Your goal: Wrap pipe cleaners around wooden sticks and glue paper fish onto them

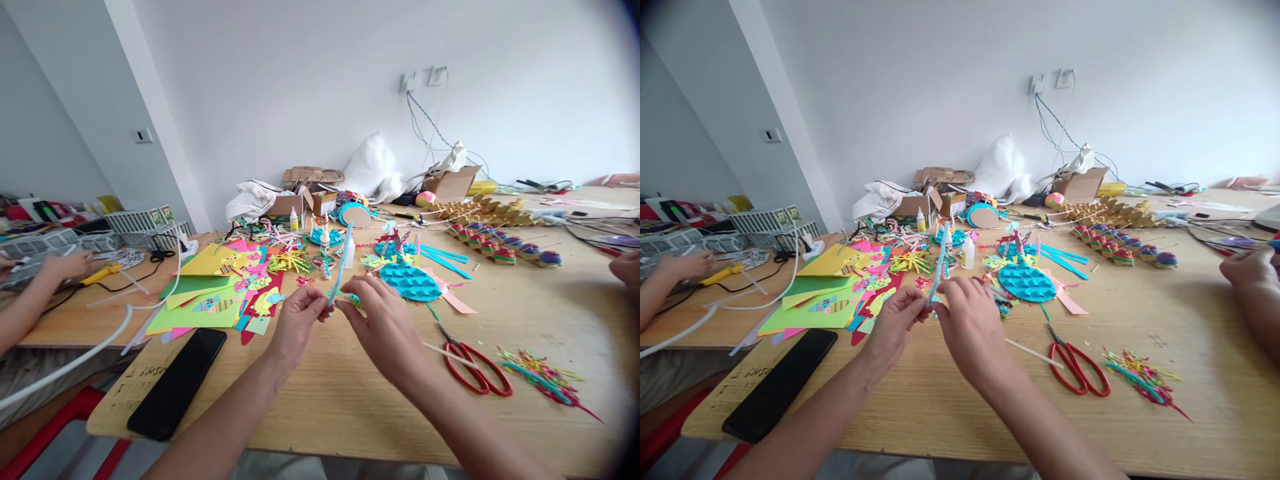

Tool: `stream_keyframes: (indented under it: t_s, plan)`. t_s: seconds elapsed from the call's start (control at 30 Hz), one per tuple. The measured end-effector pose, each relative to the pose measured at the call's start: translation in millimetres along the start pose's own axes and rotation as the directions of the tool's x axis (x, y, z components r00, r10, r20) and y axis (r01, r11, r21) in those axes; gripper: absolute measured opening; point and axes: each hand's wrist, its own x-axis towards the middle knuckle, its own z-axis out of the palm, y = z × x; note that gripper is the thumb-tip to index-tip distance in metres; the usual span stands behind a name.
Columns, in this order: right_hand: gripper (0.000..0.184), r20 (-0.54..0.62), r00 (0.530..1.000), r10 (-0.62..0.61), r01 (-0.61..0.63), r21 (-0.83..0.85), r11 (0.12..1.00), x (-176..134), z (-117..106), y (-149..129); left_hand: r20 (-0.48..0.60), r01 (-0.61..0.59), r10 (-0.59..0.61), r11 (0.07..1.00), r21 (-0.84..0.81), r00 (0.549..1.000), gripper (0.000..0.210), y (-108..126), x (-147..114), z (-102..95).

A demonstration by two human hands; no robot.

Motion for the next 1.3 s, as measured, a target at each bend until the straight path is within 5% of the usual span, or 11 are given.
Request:
stream_keyframes:
  t_s: [0.1, 0.27, 0.37, 0.5, 0.6, 0.7, 0.77, 0.87, 1.03, 1.17, 1.3]
  plan:
    - [0.01, -0.034, 0.952, -0.305, 0.307, 0.043, 0.951, -22.1, 2.3, -7.5, -0.085, 0.047, -0.063, 0.982, -0.182, 0.994, 0.013, 9.2, 0.0, -1.7]
    - [0.015, -0.194, 0.969, -0.151, 0.185, 0.173, 0.967, -25.2, 22.0, 21.6, 0.024, 0.262, -0.274, 0.884, -0.388, 0.961, 0.02, 17.5, -11.5, 2.5]
    - [0.028, -0.217, 0.942, -0.257, 0.29, 0.14, 0.947, -9.0, 21.4, 34.3, 0.101, 0.377, -0.373, 0.815, -0.44, 0.922, 0.019, 15.3, -20.0, 10.5]
    - [0.016, -0.106, 0.902, -0.418, 0.426, 0.075, 0.902, 6.5, 12.2, 34.3, 0.122, 0.405, -0.399, 0.778, -0.479, 0.909, 0.02, 13.3, -25.2, 18.8]
    - [0.01, -0.083, 0.934, -0.347, 0.354, 0.109, 0.929, 6.2, 15.0, 33.4, 0.042, 0.294, -0.314, 0.824, -0.485, 0.949, 0.023, 11.3, -23.3, 20.0]
    - [0.014, -0.017, 0.996, -0.088, 0.09, 0.296, 0.951, -0.5, 26.9, 32.6, -0.068, 0.138, -0.178, 0.91, -0.391, 0.982, 0.02, 5.8, -18.4, 17.7]
    - [0.015, 0.097, 0.989, 0.115, -0.148, 0.51, 0.847, -5.1, 35.0, 30.3, -0.108, 0.051, -0.082, 0.963, -0.264, 0.991, 0.017, 1.0, -15.2, 15.3]
    - [0.019, 0.283, 0.914, 0.292, -0.398, 0.77, 0.499, -9.8, 41.3, 23.8, -0.118, -0.087, 0.083, 0.996, -0.033, 0.99, 0.011, -5.2, -12.0, 11.3]
    - [0.021, 0.494, 0.797, 0.347, -0.521, 0.853, -0.018, -14.7, 42.9, 10.9, -0.08, -0.235, 0.264, 0.936, 0.263, 0.961, 0.011, -9.4, -9.0, 4.3]
    - [0.022, 0.561, 0.728, 0.394, -0.512, 0.827, -0.232, -16.5, 48.6, 6.4, -0.035, -0.31, 0.353, 0.861, 0.403, 0.935, 0.008, -9.5, -7.4, -1.5]
    - [0.022, 0.594, 0.677, 0.435, -0.486, 0.804, -0.342, -16.3, 52.7, 5.7, 0.016, -0.342, 0.381, 0.808, 0.48, 0.924, 0.007, -7.1, -8.2, -6.2]
